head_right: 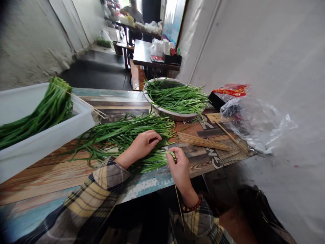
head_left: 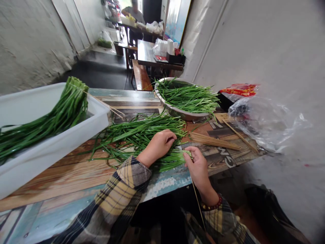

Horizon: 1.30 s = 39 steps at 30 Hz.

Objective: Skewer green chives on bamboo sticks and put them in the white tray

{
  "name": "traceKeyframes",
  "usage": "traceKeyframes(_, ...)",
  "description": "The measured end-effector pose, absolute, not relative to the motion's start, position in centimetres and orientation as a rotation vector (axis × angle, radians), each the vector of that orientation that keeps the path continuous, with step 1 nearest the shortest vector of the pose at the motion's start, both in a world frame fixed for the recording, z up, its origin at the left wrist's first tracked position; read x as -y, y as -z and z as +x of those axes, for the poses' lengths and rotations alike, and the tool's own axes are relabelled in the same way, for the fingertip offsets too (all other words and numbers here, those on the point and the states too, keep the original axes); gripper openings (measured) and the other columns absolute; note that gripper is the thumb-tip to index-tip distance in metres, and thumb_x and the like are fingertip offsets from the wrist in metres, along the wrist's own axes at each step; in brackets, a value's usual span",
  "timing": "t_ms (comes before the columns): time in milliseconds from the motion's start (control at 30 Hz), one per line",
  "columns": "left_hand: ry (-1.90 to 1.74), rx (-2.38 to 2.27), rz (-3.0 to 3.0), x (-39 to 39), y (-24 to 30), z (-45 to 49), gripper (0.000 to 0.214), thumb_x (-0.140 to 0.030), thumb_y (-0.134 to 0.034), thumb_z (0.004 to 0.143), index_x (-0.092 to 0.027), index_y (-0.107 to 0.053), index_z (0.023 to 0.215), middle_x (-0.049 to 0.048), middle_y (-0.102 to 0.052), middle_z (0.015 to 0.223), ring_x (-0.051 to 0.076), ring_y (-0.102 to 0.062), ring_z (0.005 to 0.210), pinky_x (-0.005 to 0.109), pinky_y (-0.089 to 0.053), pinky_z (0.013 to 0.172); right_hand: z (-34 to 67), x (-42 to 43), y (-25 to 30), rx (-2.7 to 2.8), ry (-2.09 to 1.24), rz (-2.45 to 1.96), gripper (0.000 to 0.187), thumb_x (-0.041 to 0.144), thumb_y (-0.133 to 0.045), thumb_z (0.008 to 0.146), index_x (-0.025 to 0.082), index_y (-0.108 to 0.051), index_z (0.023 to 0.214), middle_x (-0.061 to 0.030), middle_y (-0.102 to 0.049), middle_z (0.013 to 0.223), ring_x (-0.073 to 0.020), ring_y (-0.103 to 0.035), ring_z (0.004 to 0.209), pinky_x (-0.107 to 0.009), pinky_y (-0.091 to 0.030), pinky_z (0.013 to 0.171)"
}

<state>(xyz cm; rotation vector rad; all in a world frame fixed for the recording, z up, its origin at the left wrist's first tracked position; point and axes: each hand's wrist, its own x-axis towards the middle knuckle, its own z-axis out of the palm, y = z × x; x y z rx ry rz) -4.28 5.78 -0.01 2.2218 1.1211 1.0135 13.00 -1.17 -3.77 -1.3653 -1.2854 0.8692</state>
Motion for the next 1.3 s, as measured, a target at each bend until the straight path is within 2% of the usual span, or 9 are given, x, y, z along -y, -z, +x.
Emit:
traceKeyframes(167,-0.791,-1.233,2.471,-5.2,0.0,-4.2,0.003,-0.017,-0.063,0.079,-0.016,-0.066,0.080,0.0053,-0.058,0.087,0.018,-0.055,0.085,0.029,-0.046,0.076,12.9,1.2,3.6,1.316,-0.793,-1.343,0.023,0.037,-0.063,0.080,0.019,-0.062,0.094,-0.0017,-0.063,0.078,-0.0121,-0.055,0.060,-0.021,-0.045,0.051)
traceKeyframes(233,-0.733,-1.292,2.527,-5.0,0.0,-4.0,0.009,-0.020,-0.066,0.078,-0.016,-0.065,0.085,0.0064,-0.057,0.091,0.020,-0.054,0.088,0.031,-0.047,0.078,12.9,1.1,3.6,1.322,-0.794,-1.346,0.022,0.037,-0.063,0.080,0.019,-0.062,0.093,-0.0019,-0.064,0.078,-0.0126,-0.055,0.061,-0.022,-0.045,0.052)
traceKeyframes(433,-0.702,-1.381,2.469,-5.2,0.1,-3.8,0.023,-0.006,-0.052,0.078,-0.015,-0.065,0.094,0.0078,-0.058,0.089,0.021,-0.056,0.088,0.033,-0.048,0.081,13.0,1.1,3.7,1.314,-0.825,-1.360,0.021,0.037,-0.062,0.080,0.020,-0.061,0.092,-0.0022,-0.064,0.080,-0.0132,-0.057,0.062,-0.022,-0.045,0.051)
traceKeyframes(667,-0.989,-1.370,2.363,-5.5,-0.2,-3.9,0.026,0.001,-0.045,0.066,-0.015,-0.062,0.075,0.0067,-0.056,0.085,0.020,-0.053,0.085,0.033,-0.047,0.079,12.9,1.2,3.5,1.258,-0.934,-1.325,0.022,0.037,-0.061,0.083,0.019,-0.057,0.096,-0.0010,-0.060,0.082,-0.0106,-0.054,0.058,-0.020,-0.044,0.045)
traceKeyframes(800,-1.049,-1.165,2.303,-5.4,-0.3,-3.7,0.035,0.005,-0.039,0.062,-0.015,-0.061,0.081,0.0064,-0.058,0.091,0.017,-0.055,0.087,0.029,-0.048,0.079,12.9,1.1,3.5,1.243,-0.945,-1.311,0.022,0.036,-0.061,0.083,0.019,-0.057,0.097,-0.0009,-0.059,0.081,-0.0096,-0.052,0.056,-0.019,-0.045,0.045)
traceKeyframes(933,-0.941,-1.034,2.309,-5.2,-0.2,-3.5,0.050,0.005,-0.039,0.070,-0.018,-0.063,0.107,0.0045,-0.064,0.101,0.016,-0.058,0.093,0.029,-0.047,0.085,13.0,1.1,3.6,1.246,-0.936,-1.313,0.024,0.035,-0.060,0.083,0.018,-0.059,0.101,-0.0031,-0.062,0.088,-0.0101,-0.053,0.058,-0.019,-0.046,0.045)
traceKeyframes(1000,-0.910,-1.023,2.343,-5.1,-0.2,-3.4,0.044,-0.001,-0.044,0.078,-0.020,-0.064,0.111,0.0040,-0.067,0.103,0.018,-0.058,0.095,0.031,-0.046,0.088,13.1,1.0,3.6,1.268,-0.919,-1.322,0.026,0.035,-0.060,0.084,0.018,-0.061,0.104,-0.0038,-0.064,0.091,-0.0096,-0.053,0.057,-0.020,-0.046,0.047)
traceKeyframes(1167,-0.895,-1.031,2.288,-4.9,-0.5,-3.3,0.023,-0.025,-0.051,0.091,-0.019,-0.070,0.103,0.0038,-0.069,0.093,0.016,-0.062,0.087,0.027,-0.046,0.080,13.2,1.2,3.5,1.301,-0.892,-1.334,0.025,0.034,-0.058,0.085,0.018,-0.064,0.104,-0.0029,-0.066,0.087,-0.0086,-0.052,0.052,-0.021,-0.045,0.047)
traceKeyframes(1300,-0.923,-1.072,2.270,-4.9,-0.5,-3.2,0.019,-0.020,-0.054,0.088,-0.017,-0.072,0.086,0.0040,-0.064,0.082,0.015,-0.059,0.081,0.025,-0.045,0.073,13.2,1.4,3.5,1.290,-0.883,-1.335,0.024,0.034,-0.059,0.085,0.018,-0.065,0.103,-0.0016,-0.064,0.082,-0.0091,-0.053,0.051,-0.021,-0.046,0.047)
